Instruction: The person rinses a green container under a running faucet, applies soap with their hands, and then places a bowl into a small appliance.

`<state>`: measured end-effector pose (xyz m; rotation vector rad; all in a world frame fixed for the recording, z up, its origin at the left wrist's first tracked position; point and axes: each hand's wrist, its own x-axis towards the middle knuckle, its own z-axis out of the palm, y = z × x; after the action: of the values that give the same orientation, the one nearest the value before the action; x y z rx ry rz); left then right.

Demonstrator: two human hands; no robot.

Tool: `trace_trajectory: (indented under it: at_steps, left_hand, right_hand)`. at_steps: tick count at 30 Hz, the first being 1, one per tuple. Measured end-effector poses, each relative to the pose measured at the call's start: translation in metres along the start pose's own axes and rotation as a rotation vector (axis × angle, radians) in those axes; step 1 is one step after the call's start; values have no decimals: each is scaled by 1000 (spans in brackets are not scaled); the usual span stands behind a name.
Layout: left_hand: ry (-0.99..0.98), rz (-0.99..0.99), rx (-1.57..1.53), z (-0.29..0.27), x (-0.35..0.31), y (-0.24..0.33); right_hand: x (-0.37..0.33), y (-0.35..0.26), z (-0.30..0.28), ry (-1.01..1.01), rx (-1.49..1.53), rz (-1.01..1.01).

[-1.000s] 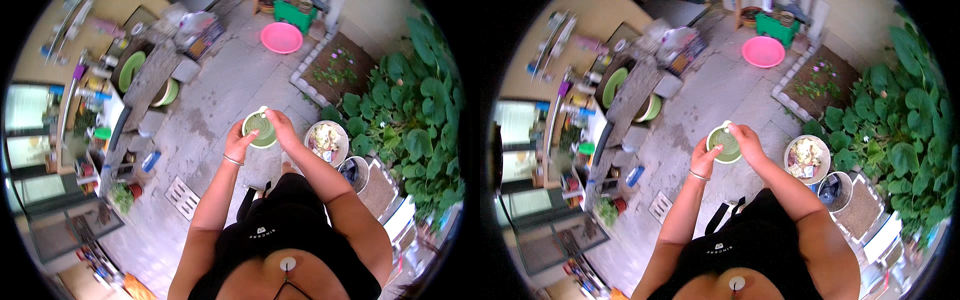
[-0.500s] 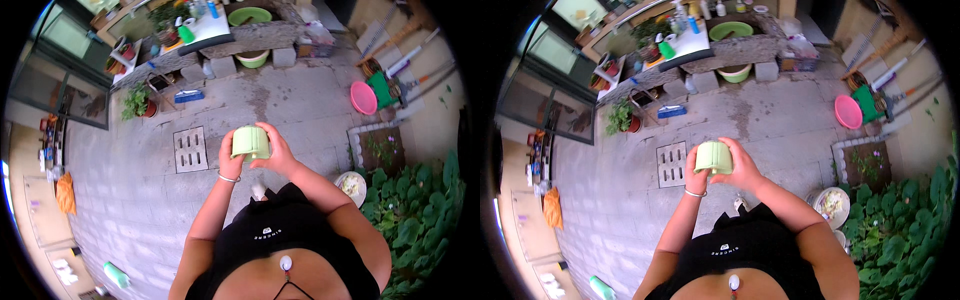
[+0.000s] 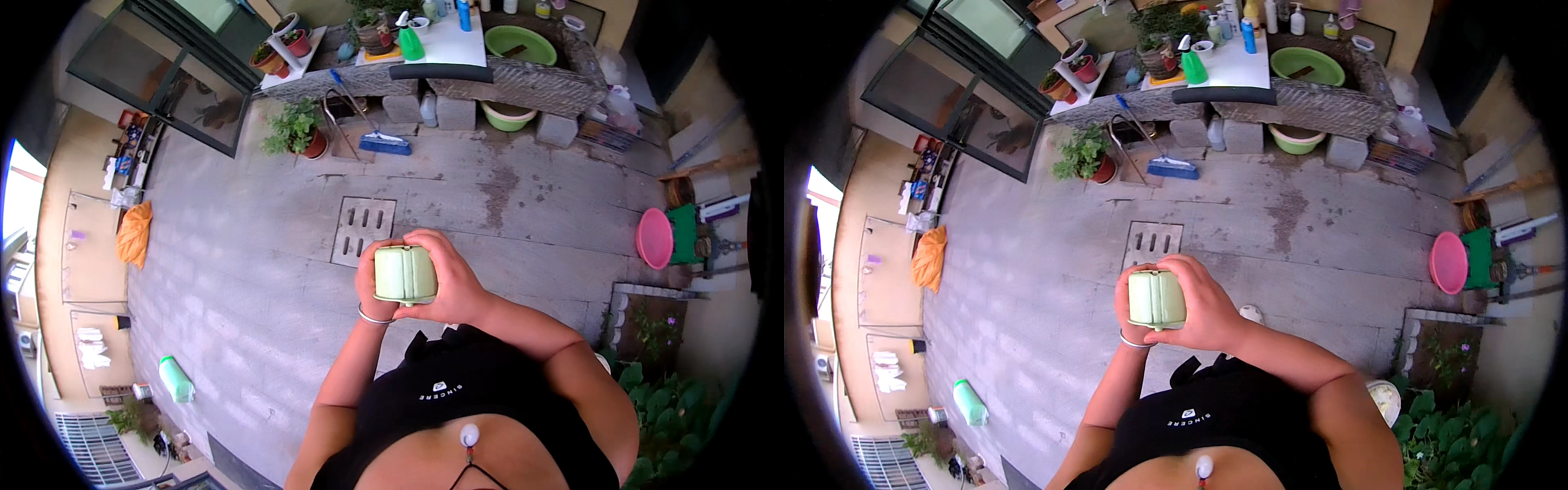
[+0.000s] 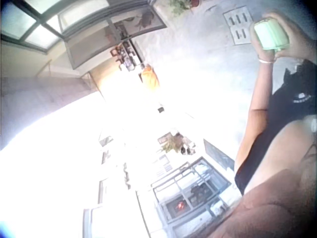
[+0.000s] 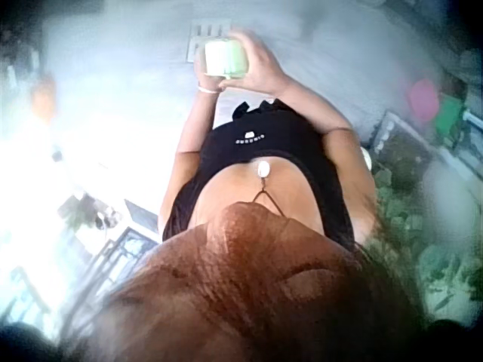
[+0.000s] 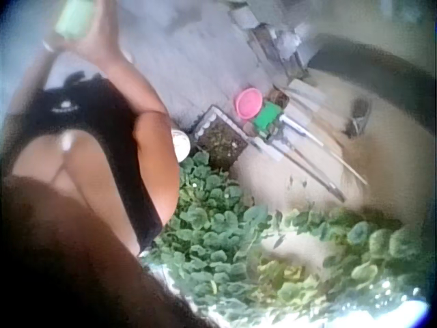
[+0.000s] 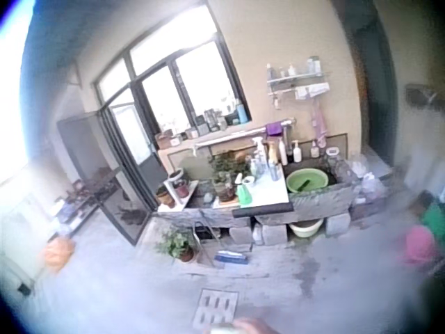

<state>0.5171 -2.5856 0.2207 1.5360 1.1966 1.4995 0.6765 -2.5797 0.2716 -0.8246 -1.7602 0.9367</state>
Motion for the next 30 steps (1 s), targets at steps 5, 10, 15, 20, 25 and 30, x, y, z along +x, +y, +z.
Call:
trace_trajectory:
  at_steps: [5, 10, 15, 20, 25, 30]
  left_hand:
    - [66, -49, 21, 0, 40, -19]
    - [103, -112, 186, -20, 56, -40]
    - [236, -506, -240, -57, 63, -62]
    - [431, -661, -647, -127, 66, -86]
    - [458, -749, -618, -224, 70, -98]
    - [493, -701, -552, -346, 83, -126]
  right_hand:
    - [42, 36, -6, -9, 105, -57]
    - [76, 69, 12, -63, 176, 4]
    - [109, 113, 56, -236, 512, 374]
    - [140, 132, 126, -383, 765, 635]
    - [185, 145, 222, -528, 908, 897]
    - [242, 144, 339, -646, 954, 983]
